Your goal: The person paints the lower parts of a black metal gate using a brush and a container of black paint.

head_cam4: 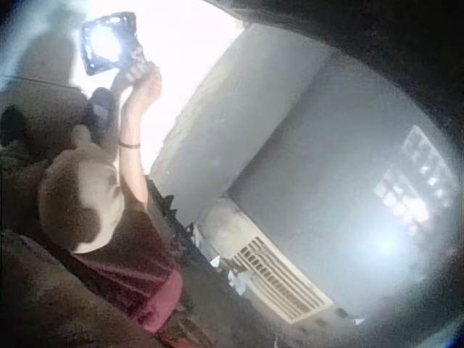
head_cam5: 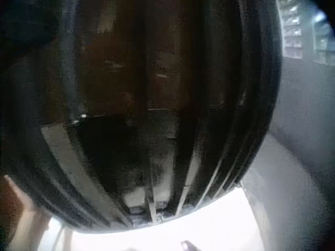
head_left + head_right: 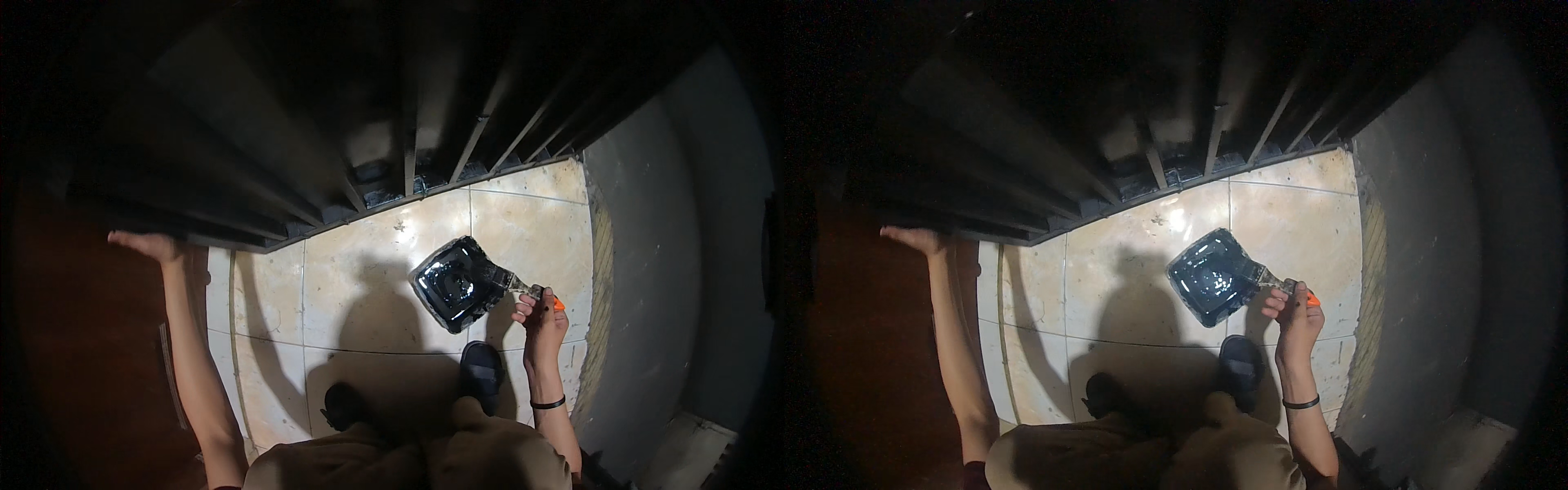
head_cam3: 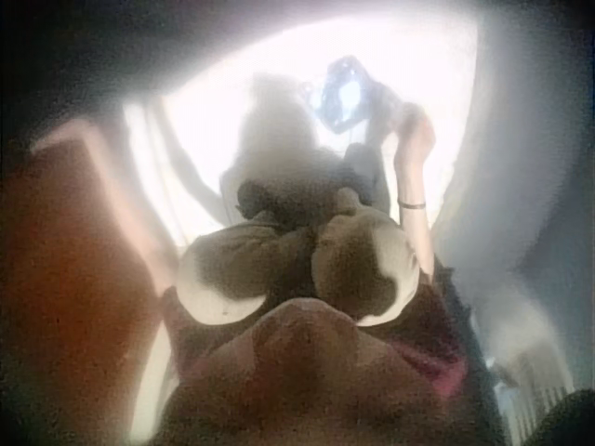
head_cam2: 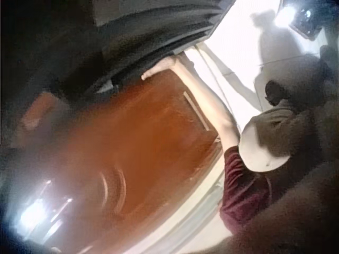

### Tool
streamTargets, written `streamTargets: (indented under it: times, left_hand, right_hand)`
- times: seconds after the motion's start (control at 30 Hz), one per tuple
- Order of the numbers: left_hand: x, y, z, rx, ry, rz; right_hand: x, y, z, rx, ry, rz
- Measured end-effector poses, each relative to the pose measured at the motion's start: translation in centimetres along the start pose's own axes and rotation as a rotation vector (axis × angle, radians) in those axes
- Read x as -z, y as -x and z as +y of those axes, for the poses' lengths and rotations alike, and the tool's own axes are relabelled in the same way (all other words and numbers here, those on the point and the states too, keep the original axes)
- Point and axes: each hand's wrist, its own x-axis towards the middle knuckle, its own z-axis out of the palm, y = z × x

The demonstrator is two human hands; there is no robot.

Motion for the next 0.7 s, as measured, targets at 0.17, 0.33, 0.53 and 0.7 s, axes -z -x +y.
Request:
streamTargets:
  times: [0.17,0.33,0.53,0.7]
  left_hand:
    - [-0.3,1.4,1.8,0.005,0.007,0.013]
    - [-1.0,2.8,2.6,0.012,-0.001,0.022]
    - [-2.5,4.1,3.4,0.037,0.011,0.059]
    - [-0.8,3.5,2.6,0.000,0.003,-0.009]
  right_hand:
    - [-1.6,1.1,-0.8,-0.084,-0.073,-0.093]
    - [-8.2,0.3,-1.0,-0.047,-0.131,-0.281]
    - [-15.3,-0.5,3.7,-0.041,-0.332,-0.415]
    - [-16.7,-0.6,5.6,-0.223,-0.390,-0.384]
